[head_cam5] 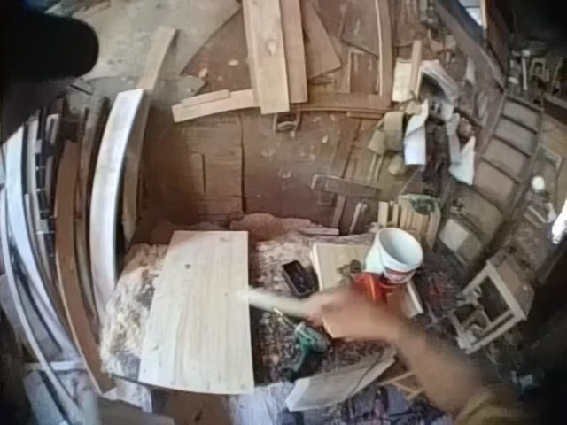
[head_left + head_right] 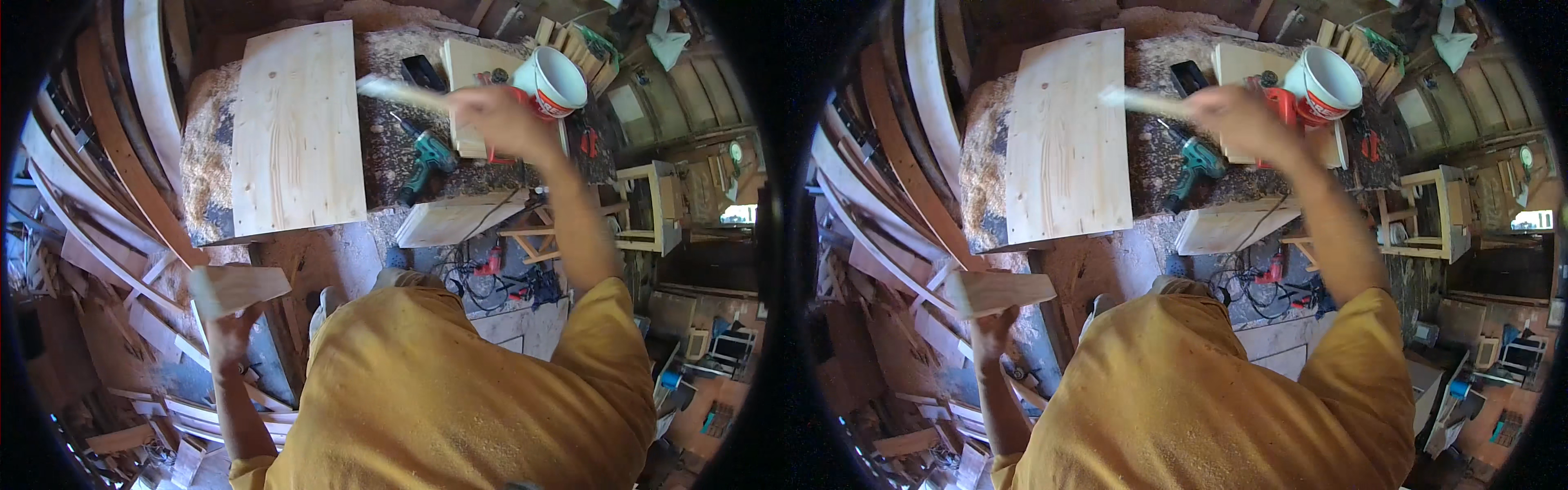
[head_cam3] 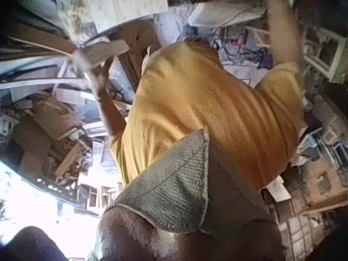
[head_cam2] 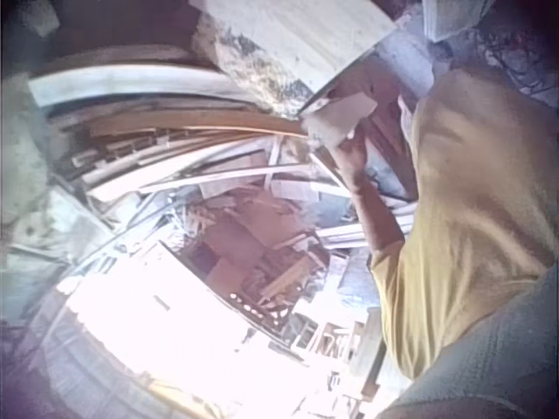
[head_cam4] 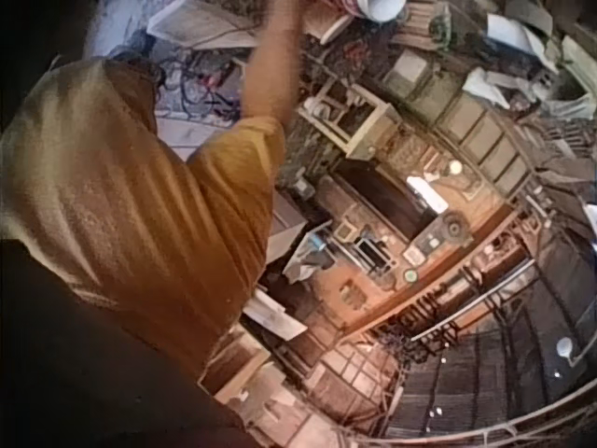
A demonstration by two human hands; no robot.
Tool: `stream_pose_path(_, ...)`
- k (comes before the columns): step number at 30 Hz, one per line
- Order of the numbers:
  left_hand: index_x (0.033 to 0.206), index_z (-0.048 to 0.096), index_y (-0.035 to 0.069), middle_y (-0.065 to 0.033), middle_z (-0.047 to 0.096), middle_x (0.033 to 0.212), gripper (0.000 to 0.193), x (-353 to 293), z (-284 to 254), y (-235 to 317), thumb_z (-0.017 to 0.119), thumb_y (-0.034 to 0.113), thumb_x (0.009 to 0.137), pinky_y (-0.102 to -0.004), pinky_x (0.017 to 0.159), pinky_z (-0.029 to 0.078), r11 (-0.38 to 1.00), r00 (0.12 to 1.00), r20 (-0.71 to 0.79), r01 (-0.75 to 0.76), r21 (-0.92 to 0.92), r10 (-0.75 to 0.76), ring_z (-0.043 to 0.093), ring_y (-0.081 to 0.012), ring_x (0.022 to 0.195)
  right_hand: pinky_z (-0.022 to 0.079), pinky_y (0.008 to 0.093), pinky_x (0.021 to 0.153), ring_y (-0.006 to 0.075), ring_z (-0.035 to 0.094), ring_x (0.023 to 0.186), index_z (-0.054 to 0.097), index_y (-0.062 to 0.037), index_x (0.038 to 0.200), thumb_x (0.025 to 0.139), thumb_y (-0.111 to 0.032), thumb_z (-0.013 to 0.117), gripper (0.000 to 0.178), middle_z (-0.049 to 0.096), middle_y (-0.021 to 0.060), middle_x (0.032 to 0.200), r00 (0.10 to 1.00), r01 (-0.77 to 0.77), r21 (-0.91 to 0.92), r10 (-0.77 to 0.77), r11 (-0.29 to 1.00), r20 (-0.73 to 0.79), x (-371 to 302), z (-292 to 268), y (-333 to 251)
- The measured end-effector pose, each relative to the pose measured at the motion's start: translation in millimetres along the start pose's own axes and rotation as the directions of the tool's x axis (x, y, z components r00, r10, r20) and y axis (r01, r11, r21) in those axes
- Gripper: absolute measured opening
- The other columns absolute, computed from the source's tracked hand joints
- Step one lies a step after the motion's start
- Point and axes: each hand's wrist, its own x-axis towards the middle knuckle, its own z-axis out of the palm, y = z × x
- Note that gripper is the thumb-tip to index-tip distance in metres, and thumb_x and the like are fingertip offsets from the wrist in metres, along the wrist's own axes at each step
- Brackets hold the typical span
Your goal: Applying glue and using a power drill to assemble wooden boards.
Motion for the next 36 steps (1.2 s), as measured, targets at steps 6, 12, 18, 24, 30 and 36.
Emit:
stream_pose_path(6,0.139,0.033,-0.002,-0.0178,0.046,0.134,0.068,19,15,-14,0.065,0.024,0.085,-0.0432,0.108,0.029,0.614,0.956,-0.27,-0.145,-0.776,-0.116,0.044,-0.0273,0.124,0.047,0.0406,0.08,0.037,0.062,0.092,0.064,-0.0005,0.103,0.088,-0.017,0.052,0.025,0.063,0.0234,0.097,0.889,-0.434,-0.698,0.394,0.569,-0.232,-51,-199,184)
stream_pose_path(12,0.134,0.041,0.0,-0.0194,0.05,0.13,0.05,22,66,-23,0.041,0.032,0.096,-0.0507,0.105,0.032,0.498,0.734,-0.556,-0.34,-0.798,-0.389,0.05,-0.0337,0.116,0.045,0.0459,0.083,0.0399,0.058,0.1,0.059,-0.0045,0.112,0.082,-0.024,0.061,0.036,0.06,0.0221,0.109,0.906,-0.366,-0.857,0.351,0.363,-0.238,-14,-203,284)
stream_pose_path(18,0.128,0.045,0.002,-0.0211,0.056,0.12,0.047,-2,106,-90,0.042,0.031,0.091,-0.0517,0.096,0.04,0.099,0.708,-0.445,-0.474,-0.875,-0.548,0.054,-0.0375,0.106,0.046,0.0353,0.082,0.0276,0.061,0.093,0.061,-0.0012,0.109,0.088,-0.02,0.06,0.028,0.063,0.017,0.103,0.982,-0.177,-0.086,0.17,0.98,-0.088,-6,-6,132)
stream_pose_path(24,0.114,0.055,0.0,-0.0202,0.062,0.11,0.045,19,150,-148,0.036,0.032,0.09,-0.0484,0.085,0.046,-0.162,0.689,-0.248,-0.472,-0.867,-0.681,0.059,-0.0351,0.092,0.05,0.0278,0.079,0.0157,0.061,0.096,0.055,0.0014,0.121,0.095,-0.024,0.052,0.037,0.064,0.0124,0.105,0.727,-0.642,0.405,0.349,0.651,0.591,-54,218,107)
stream_pose_path(30,0.115,0.056,0.0,-0.019,0.062,0.109,0.045,27,170,-179,0.037,0.03,0.088,-0.046,0.086,0.047,-0.235,0.69,-0.199,-0.48,-0.845,-0.696,0.059,-0.034,0.091,0.041,0.044,0.095,0.0288,0.047,0.118,0.039,-0.0019,0.134,0.095,-0.043,0.046,0.057,0.049,0.0167,0.129,0.538,-0.827,0.55,0.453,0.117,0.711,-11,310,100)
stream_pose_path(36,0.112,0.058,-0.001,-0.0143,0.065,0.098,0.051,39,194,-201,0.037,0.037,0.086,-0.044,0.083,0.048,-0.253,0.726,-0.174,-0.439,-0.862,-0.665,0.061,-0.0285,0.089,0.038,0.0399,0.087,0.0262,0.049,0.109,0.043,-0.0124,0.132,0.097,-0.049,0.035,0.051,0.051,0.0101,0.127,0.399,-0.905,0.396,0.636,0.156,0.661,20,325,93)
